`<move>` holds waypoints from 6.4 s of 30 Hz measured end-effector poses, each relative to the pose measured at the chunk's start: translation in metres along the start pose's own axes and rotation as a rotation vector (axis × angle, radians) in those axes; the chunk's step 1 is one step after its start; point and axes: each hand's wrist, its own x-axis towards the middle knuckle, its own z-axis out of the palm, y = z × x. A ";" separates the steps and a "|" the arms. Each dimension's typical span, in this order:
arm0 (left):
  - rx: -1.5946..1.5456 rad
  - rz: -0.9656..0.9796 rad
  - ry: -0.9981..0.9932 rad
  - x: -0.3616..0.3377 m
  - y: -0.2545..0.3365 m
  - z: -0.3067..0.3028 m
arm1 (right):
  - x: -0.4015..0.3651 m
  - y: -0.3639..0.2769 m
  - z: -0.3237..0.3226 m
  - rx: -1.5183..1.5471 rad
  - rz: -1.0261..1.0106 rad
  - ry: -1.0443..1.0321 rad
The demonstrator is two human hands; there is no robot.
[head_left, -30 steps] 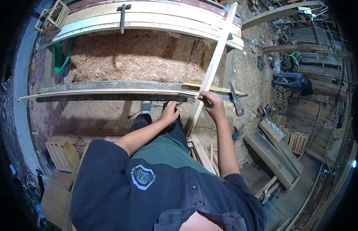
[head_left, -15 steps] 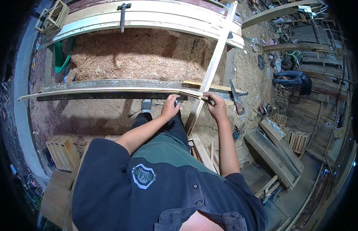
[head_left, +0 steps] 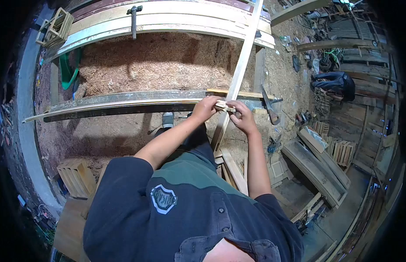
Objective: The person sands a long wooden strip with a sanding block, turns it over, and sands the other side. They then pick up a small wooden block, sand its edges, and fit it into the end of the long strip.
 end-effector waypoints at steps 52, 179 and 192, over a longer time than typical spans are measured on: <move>0.238 0.097 -0.011 0.005 0.000 -0.024 | -0.074 0.043 0.057 0.067 0.442 0.505; 0.820 0.297 -0.227 -0.083 -0.015 0.199 | -0.308 0.149 0.048 0.729 0.965 0.569; 0.831 -0.156 -0.582 -0.087 0.040 0.185 | -0.265 0.244 -0.023 0.483 0.779 0.234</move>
